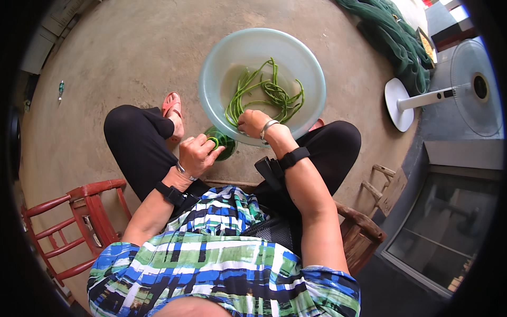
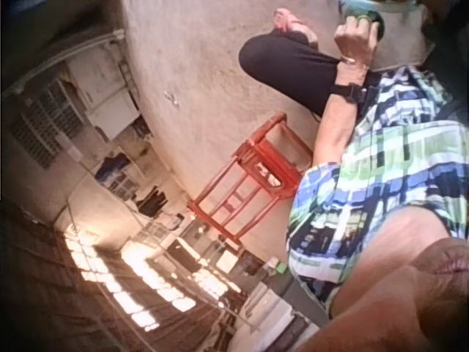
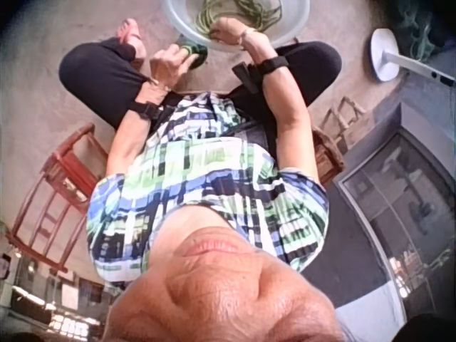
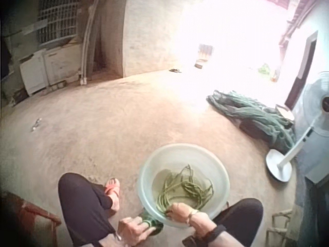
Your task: The person prepares long beans by picking them up from a bowl of water and winding them into small circular coils using their hands.
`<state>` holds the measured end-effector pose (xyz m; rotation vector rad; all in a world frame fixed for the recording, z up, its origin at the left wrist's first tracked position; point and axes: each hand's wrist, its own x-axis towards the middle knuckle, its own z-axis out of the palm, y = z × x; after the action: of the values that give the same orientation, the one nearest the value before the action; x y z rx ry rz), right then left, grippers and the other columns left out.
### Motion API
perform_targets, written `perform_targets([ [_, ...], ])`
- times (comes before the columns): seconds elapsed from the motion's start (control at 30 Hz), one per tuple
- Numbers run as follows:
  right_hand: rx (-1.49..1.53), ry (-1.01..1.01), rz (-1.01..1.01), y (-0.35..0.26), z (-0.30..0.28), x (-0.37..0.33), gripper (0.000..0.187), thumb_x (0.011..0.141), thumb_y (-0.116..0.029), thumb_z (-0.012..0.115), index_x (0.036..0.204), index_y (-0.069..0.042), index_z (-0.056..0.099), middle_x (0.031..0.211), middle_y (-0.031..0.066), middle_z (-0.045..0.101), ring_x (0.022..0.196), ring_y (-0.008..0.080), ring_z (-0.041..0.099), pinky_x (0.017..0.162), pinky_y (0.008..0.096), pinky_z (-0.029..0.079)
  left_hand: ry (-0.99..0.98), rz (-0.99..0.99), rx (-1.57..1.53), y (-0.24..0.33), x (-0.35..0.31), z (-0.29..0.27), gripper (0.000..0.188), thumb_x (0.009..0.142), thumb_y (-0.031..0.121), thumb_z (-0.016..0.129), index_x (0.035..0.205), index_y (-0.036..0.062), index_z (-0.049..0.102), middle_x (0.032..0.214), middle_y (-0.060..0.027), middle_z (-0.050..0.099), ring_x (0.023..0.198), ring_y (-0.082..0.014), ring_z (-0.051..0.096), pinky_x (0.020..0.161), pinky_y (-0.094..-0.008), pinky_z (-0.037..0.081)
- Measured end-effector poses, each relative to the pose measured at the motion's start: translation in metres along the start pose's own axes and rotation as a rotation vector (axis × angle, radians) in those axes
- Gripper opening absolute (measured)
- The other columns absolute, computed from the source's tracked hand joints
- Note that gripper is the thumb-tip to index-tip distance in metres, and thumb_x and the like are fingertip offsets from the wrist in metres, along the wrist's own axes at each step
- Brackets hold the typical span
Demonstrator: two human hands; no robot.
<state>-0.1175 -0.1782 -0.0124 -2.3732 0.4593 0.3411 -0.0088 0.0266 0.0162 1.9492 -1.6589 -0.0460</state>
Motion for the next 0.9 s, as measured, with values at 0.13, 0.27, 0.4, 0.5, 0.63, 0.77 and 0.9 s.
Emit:
perform_targets([
  [0.13, 0.057, 0.106, -0.061, 0.008, 0.005, -0.001, 0.017, 0.077, -0.017, 0.061, 0.085, -0.005, 0.068, 0.078, 0.0184, 0.064, 0.077, 0.0346, 0.062, 0.07, 0.0412, 0.048, -0.137, -0.108, -0.01, -0.004, 0.001, 0.015, 0.019, 0.072, 0.022, 0.07, 0.068, 0.008, 0.057, 0.068, -0.0089, 0.054, 0.061, -0.0292, 0.059, 0.054, -0.0387, 0.047],
  [0.27, 0.234, 0.432, -0.023, -0.012, -0.021, -0.02, 0.013, 0.076, -0.012, 0.061, 0.082, -0.002, 0.065, 0.077, 0.0199, 0.062, 0.072, 0.0346, 0.062, 0.065, 0.04, 0.048, -0.028, -0.009, -0.031, -0.005, 0.002, 0.022, 0.017, 0.07, 0.019, 0.07, 0.067, 0.0079, 0.058, 0.066, -0.0082, 0.053, 0.057, -0.0283, 0.056, 0.052, -0.0368, 0.045],
  [0.4, 0.382, 0.621, 0.013, -0.012, -0.045, -0.041, 0.013, 0.079, -0.009, 0.062, 0.088, 0.0, 0.063, 0.072, 0.0145, 0.063, 0.066, 0.0229, 0.062, 0.062, 0.0322, 0.048, 0.156, 0.073, -0.072, 0.004, 0.01, 0.004, 0.017, 0.069, 0.019, 0.071, 0.066, 0.0092, 0.057, 0.062, -0.0061, 0.049, 0.049, -0.0253, 0.05, 0.048, -0.0344, 0.04],
  [0.5, 0.526, 0.704, -0.03, -0.012, -0.052, -0.046, 0.013, 0.082, -0.007, 0.061, 0.09, 0.004, 0.061, 0.071, 0.0074, 0.063, 0.065, 0.0097, 0.057, 0.06, 0.0255, 0.046, 0.138, 0.043, -0.046, 0.004, 0.003, 0.003, 0.018, 0.07, 0.02, 0.07, 0.066, 0.0092, 0.057, 0.062, -0.0069, 0.049, 0.051, -0.0259, 0.051, 0.049, -0.035, 0.042],
  [0.63, 0.844, 0.689, -0.069, -0.019, -0.059, -0.053, 0.015, 0.087, -0.01, 0.059, 0.095, 0.003, 0.062, 0.076, 0.0031, 0.064, 0.065, 0.0065, 0.055, 0.06, 0.0219, 0.046, -0.113, 0.053, 0.011, 0.0, -0.002, 0.024, 0.021, 0.073, 0.028, 0.069, 0.07, 0.01, 0.059, 0.065, -0.0075, 0.054, 0.058, -0.0273, 0.058, 0.052, -0.0367, 0.046],
  [0.77, 1.086, 0.635, -0.075, -0.02, -0.06, -0.058, 0.016, 0.088, -0.012, 0.059, 0.097, 0.0, 0.063, 0.078, 0.0012, 0.064, 0.064, 0.005, 0.053, 0.06, 0.0203, 0.044, -0.094, 0.059, -0.024, 0.002, -0.003, 0.014, 0.021, 0.073, 0.03, 0.07, 0.075, 0.0102, 0.062, 0.065, -0.0074, 0.056, 0.058, -0.0263, 0.059, 0.052, -0.0358, 0.046],
  [0.9, 1.173, 0.616, -0.092, -0.024, -0.061, -0.06, 0.016, 0.088, -0.012, 0.059, 0.096, 0.0, 0.063, 0.079, 0.0013, 0.064, 0.064, 0.0056, 0.052, 0.061, 0.0209, 0.045, 0.012, 0.104, -0.039, 0.006, 0.003, -0.003, 0.023, 0.073, 0.029, 0.072, 0.079, 0.0069, 0.065, 0.068, -0.0079, 0.06, 0.056, -0.0248, 0.059, 0.051, -0.0339, 0.046],
])
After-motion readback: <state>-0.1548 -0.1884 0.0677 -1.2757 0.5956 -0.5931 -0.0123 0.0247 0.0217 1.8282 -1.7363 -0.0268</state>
